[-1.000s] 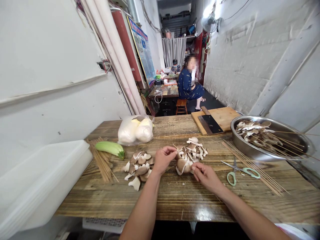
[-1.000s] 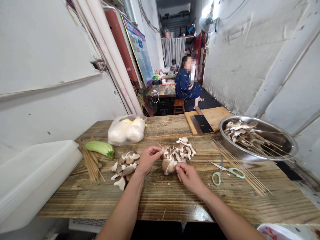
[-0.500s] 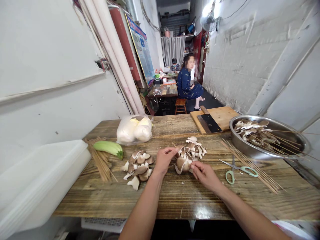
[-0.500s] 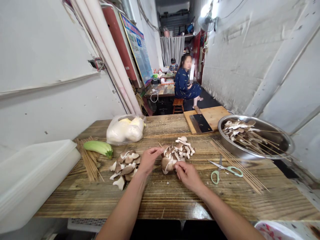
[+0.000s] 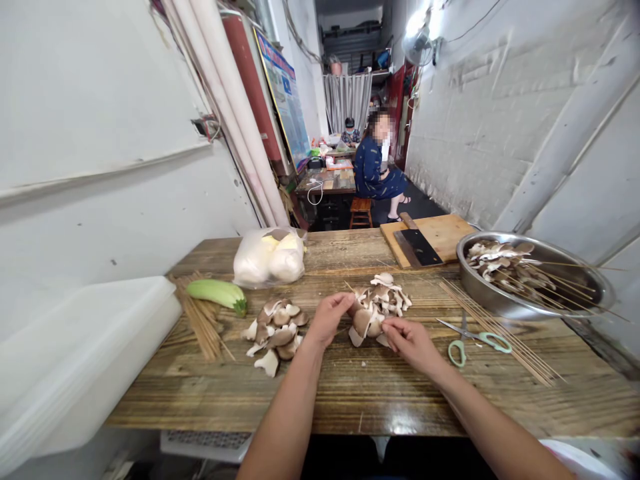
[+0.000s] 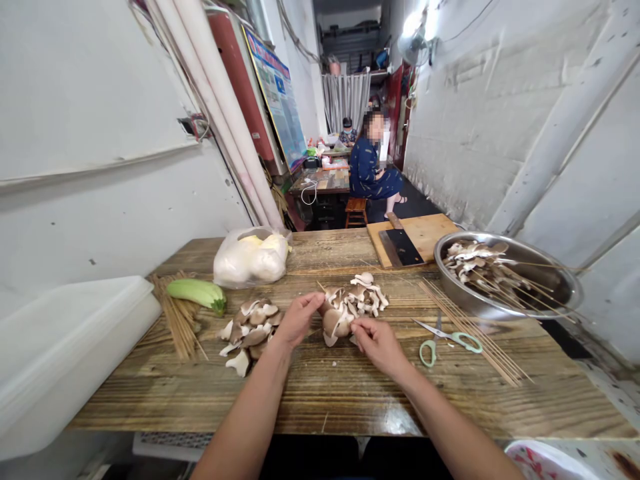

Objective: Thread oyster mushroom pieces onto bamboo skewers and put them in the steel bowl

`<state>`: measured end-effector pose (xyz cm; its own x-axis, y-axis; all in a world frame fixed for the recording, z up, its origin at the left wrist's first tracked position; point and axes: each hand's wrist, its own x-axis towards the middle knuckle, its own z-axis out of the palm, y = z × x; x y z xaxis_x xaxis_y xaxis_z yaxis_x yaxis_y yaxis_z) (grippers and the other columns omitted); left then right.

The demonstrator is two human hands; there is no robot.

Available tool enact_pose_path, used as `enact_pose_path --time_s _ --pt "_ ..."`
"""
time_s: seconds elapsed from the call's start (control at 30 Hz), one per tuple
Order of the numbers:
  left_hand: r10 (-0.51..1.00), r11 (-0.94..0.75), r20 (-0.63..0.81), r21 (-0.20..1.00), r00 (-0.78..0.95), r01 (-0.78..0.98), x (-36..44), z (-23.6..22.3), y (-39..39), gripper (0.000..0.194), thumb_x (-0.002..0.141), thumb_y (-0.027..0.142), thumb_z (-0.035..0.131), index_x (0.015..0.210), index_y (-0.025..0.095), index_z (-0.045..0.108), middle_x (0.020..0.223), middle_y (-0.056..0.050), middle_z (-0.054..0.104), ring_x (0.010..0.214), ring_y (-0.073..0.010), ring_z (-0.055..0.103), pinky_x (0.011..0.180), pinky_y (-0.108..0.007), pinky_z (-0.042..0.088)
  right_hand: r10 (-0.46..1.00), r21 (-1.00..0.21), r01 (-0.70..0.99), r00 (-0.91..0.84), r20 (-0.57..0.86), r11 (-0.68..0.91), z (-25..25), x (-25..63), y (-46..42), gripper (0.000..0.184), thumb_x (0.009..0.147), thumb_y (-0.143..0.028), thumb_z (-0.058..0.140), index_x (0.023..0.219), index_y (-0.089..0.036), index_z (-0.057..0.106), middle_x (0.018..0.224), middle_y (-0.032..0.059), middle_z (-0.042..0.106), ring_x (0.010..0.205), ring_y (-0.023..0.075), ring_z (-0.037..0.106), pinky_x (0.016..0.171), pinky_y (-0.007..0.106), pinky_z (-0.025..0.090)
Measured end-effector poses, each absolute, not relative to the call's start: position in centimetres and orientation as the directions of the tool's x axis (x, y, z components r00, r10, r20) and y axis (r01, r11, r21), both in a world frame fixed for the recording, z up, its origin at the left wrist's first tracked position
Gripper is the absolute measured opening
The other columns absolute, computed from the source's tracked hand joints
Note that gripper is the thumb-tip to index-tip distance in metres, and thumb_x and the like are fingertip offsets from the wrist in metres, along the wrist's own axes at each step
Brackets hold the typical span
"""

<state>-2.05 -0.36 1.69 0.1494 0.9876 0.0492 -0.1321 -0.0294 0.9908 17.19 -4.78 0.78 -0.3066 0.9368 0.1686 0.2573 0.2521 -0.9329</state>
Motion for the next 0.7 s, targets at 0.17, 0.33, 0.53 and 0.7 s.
enact_pose_path --time_s 0.17,0.33,0.53,0.7 --pt "0.987 0.018 -0.005 0.996 0.159 -0.082 -2.3 1.3 -0.3 0.034 0.07 0.046 0.062 0.065 0.013 0.062 0.059 0.001 0.054 0.056 -0.0084 0.044 0.058 -0.022 0.033 0.934 -0.898 0.326 -0.298 0.198 0.295 0.0 17.0 -4.9 0.027 0.086 -0.034 0.045 0.074 -0.016 0.061 0.053 -0.0024 0.048 0.05 0.0101 0.042 0.049 0.021 0.033" --pt "0.947 0.103 -0.079 0.993 0.312 -0.06 -2.7 1.6 -0.5 0.043 0.058 0.035 0.075 0.093 0.014 0.061 0.083 -0.004 0.063 0.072 -0.0121 0.055 0.069 -0.025 0.04 0.948 -0.903 0.332 -0.249 0.196 0.274 0.2 16.9 -4.8 0.028 0.084 -0.036 0.045 0.074 -0.016 0.062 0.056 -0.0007 0.052 0.052 0.0117 0.046 0.05 0.021 0.036" --pt "0.936 0.101 -0.093 0.995 0.34 -0.007 -2.9 1.8 -0.5 0.048 0.055 0.032 0.076 0.095 0.013 0.058 0.08 -0.003 0.062 0.07 -0.0122 0.056 0.065 -0.023 0.042 0.945 -0.881 0.368 -0.247 0.214 0.296 0.3 17.0 -4.7 0.028 0.083 -0.034 0.045 0.071 -0.015 0.062 0.062 0.0007 0.057 0.058 0.013 0.05 0.055 0.022 0.038" --pt "0.864 0.243 -0.147 0.959 0.482 -0.143 -3.4 2.0 -0.6 0.048 0.055 0.027 0.078 0.097 0.012 0.06 0.093 -0.01 0.065 0.084 -0.0179 0.06 0.078 -0.03 0.044 0.91 -0.843 0.406 -0.358 0.21 0.354 0.7 17.5 -4.6 0.03 0.086 -0.032 0.043 0.066 -0.016 0.06 0.06 -0.0011 0.054 0.058 0.012 0.047 0.056 0.021 0.035"
